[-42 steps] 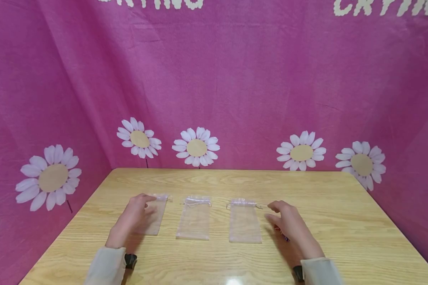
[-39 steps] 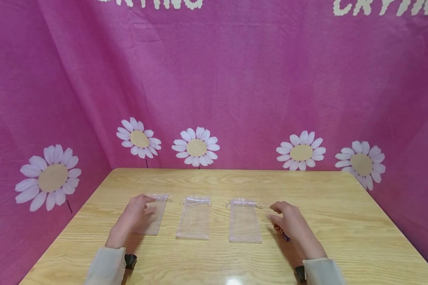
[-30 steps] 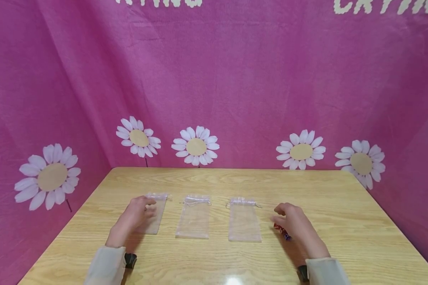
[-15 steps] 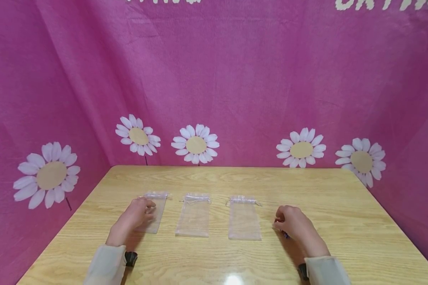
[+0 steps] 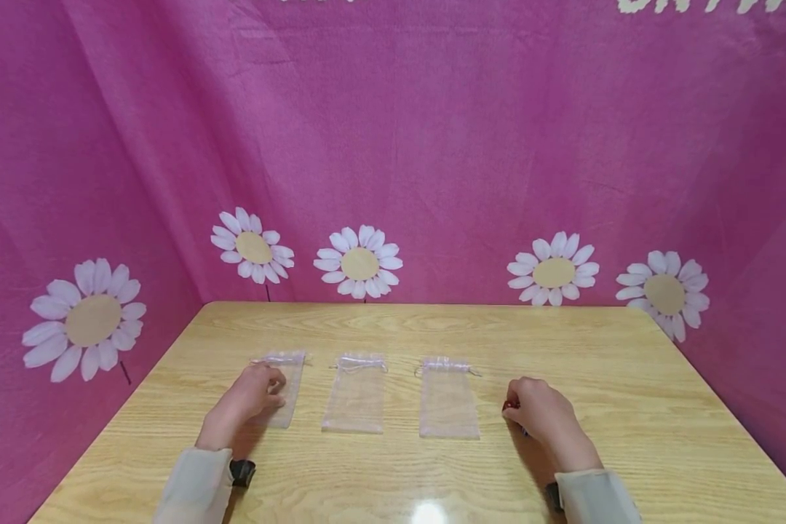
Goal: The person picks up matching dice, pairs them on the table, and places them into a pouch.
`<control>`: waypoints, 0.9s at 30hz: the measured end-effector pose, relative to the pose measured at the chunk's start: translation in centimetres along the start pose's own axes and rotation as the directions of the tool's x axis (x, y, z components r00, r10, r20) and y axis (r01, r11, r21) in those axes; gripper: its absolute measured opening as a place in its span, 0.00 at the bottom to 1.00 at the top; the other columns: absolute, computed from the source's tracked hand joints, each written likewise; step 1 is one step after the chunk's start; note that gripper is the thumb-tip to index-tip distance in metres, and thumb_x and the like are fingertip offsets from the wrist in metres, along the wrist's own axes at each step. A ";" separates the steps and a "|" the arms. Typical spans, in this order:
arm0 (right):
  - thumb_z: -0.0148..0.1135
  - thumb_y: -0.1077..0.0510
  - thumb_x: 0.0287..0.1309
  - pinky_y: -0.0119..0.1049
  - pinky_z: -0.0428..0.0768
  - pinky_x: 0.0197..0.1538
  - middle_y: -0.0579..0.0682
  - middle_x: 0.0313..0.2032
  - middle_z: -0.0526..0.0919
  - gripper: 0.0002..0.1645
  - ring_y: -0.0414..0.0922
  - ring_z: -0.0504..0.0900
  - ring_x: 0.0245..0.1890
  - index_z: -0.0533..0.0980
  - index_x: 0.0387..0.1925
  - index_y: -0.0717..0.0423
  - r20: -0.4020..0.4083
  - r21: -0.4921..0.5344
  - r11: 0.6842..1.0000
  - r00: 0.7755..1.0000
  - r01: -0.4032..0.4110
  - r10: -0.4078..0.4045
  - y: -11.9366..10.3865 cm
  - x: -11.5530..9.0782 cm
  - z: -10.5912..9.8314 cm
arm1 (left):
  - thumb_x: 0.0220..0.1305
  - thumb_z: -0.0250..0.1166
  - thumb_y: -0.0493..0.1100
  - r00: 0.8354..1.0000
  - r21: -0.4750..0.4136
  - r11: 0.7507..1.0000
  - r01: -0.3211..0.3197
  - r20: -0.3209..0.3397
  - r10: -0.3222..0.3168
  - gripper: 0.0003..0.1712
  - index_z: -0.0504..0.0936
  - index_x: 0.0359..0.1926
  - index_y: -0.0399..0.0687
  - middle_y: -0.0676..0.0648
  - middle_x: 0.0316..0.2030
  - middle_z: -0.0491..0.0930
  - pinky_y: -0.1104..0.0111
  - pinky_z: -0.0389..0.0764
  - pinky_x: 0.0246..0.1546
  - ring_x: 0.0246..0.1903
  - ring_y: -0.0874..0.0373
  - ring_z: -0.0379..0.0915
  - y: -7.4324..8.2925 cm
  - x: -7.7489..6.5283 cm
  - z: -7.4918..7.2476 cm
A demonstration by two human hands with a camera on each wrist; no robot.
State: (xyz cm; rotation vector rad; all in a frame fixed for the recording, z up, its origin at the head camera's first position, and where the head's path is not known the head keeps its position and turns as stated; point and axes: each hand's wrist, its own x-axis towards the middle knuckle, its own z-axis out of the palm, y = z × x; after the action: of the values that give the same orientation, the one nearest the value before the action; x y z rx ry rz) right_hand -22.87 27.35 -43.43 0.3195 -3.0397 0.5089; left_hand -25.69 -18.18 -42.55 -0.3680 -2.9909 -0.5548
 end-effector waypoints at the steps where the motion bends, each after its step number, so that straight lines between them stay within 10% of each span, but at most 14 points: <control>1: 0.72 0.59 0.50 0.35 0.69 0.27 0.43 0.25 0.79 0.08 0.39 0.70 0.24 0.78 0.24 0.49 0.000 -0.003 1.000 1.000 -0.001 0.001 0.0 0.0 0.0 | 0.50 0.74 0.33 1.000 -0.002 1.000 0.002 -0.001 -0.002 0.12 0.81 0.35 0.34 0.41 0.33 0.78 0.58 0.77 0.42 0.35 0.52 0.72 0.0 0.0 0.0; 27: 0.71 0.57 0.54 0.39 0.80 0.42 0.49 0.37 0.87 0.04 0.47 0.83 0.39 0.84 0.34 0.50 -0.177 0.255 0.965 0.984 0.055 -0.009 -0.3 0.7 0.1 | 0.49 0.70 0.28 1.000 -0.042 0.999 -0.009 0.002 0.009 0.08 0.80 0.30 0.37 0.44 0.27 0.74 0.64 0.73 0.35 0.30 0.56 0.67 -0.5 0.5 0.1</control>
State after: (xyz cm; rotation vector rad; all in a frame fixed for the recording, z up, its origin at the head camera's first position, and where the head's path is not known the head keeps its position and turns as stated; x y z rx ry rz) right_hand -23.53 26.87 -43.33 0.3141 -2.7947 0.8856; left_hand -26.32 -18.45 -42.79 -0.3850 -2.9821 -0.6171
